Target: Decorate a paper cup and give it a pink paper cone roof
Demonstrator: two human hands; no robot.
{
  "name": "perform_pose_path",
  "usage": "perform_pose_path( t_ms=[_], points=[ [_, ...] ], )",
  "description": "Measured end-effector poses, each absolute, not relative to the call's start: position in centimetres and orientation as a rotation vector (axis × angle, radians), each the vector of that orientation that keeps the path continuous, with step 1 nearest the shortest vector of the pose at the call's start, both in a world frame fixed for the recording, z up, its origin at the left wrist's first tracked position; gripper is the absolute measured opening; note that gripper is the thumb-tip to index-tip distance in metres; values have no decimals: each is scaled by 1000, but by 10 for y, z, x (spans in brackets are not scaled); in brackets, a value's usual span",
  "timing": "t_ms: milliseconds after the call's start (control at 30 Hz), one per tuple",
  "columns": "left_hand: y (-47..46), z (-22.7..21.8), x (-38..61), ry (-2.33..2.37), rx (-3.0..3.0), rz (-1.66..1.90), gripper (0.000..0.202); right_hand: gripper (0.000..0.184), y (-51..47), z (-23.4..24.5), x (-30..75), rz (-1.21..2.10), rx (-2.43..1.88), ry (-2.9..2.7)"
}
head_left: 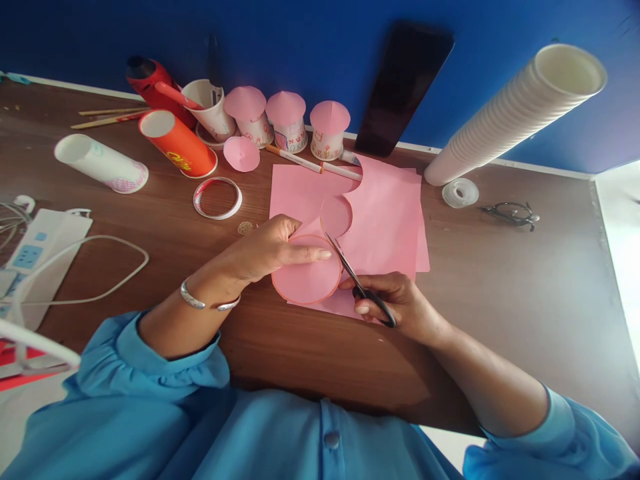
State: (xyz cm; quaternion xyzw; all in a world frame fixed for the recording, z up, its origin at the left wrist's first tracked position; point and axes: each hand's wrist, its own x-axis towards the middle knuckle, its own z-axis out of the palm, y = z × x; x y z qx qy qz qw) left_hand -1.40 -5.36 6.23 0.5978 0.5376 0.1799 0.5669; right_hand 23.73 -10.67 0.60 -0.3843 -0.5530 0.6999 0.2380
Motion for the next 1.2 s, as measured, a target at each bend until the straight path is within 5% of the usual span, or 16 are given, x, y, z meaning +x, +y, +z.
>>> perform_pose_path(
  t_ms=[433,1200],
  points=[
    [-51,59,-20,1266,1389,428,56,45,-108,7,236,1944,-1080,-1499],
    [-50,51,-26,1144,1251,483,39,59,-108,14,235,1996,-1160,-1435]
  ],
)
